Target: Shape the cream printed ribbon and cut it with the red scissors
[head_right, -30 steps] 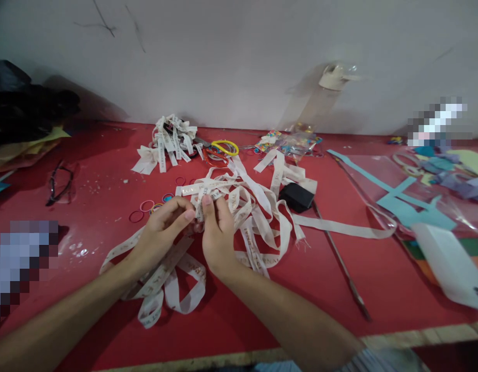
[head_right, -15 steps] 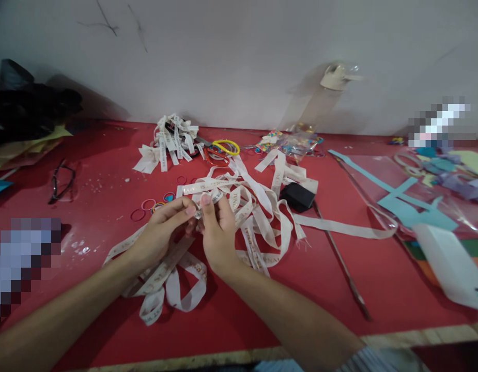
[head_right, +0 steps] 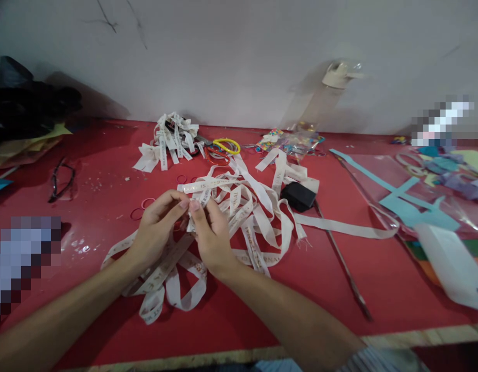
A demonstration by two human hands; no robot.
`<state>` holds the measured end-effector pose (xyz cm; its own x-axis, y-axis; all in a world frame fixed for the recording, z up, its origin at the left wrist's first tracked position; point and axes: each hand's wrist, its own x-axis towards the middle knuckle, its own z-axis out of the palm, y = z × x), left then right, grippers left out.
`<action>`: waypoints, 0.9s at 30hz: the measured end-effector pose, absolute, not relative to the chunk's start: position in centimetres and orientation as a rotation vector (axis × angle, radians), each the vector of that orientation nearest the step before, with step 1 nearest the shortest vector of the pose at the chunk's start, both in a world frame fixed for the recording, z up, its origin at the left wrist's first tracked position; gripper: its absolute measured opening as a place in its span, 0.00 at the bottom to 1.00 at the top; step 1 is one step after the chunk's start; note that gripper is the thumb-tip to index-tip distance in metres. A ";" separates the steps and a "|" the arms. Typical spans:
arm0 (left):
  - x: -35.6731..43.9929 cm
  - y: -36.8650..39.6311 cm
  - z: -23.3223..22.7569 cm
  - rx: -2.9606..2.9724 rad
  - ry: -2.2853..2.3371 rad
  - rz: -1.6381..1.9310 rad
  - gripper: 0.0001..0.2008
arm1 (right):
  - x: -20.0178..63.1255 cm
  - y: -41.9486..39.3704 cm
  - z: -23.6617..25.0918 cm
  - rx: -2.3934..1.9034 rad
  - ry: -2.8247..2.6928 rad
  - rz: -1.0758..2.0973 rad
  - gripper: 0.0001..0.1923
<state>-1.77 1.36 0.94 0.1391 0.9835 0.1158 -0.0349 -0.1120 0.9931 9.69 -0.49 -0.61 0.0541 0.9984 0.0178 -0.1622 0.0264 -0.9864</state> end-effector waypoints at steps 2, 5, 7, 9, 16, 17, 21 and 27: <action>-1.7 1.3 0.9 1.333 1.035 1.206 0.07 | 9.7 -0.4 -0.7 -1.088 -1.043 1.232 0.13; -1.7 1.2 1.0 1.331 1.051 1.209 0.08 | 9.7 -0.1 -0.7 -1.084 -1.033 1.207 0.13; -1.7 1.1 1.2 1.326 1.055 1.206 0.10 | 9.7 0.0 -0.7 -1.094 -1.042 1.192 0.14; -1.6 0.9 1.4 1.328 1.051 1.196 0.12 | 9.7 0.0 -0.7 -1.099 -1.068 1.174 0.15; -1.7 0.5 1.4 1.469 1.025 1.156 0.16 | 10.2 0.0 0.2 -1.126 -1.212 0.982 0.19; -1.7 0.5 1.2 1.500 0.988 1.132 0.16 | 10.3 0.2 0.6 -1.140 -1.207 0.945 0.20; -1.9 0.1 0.8 1.660 0.735 0.938 0.15 | 10.4 2.5 3.2 -1.096 -1.261 0.928 0.19; -1.7 -0.3 0.6 1.779 0.516 0.719 0.14 | 7.7 11.8 6.1 -0.964 -1.507 0.734 0.18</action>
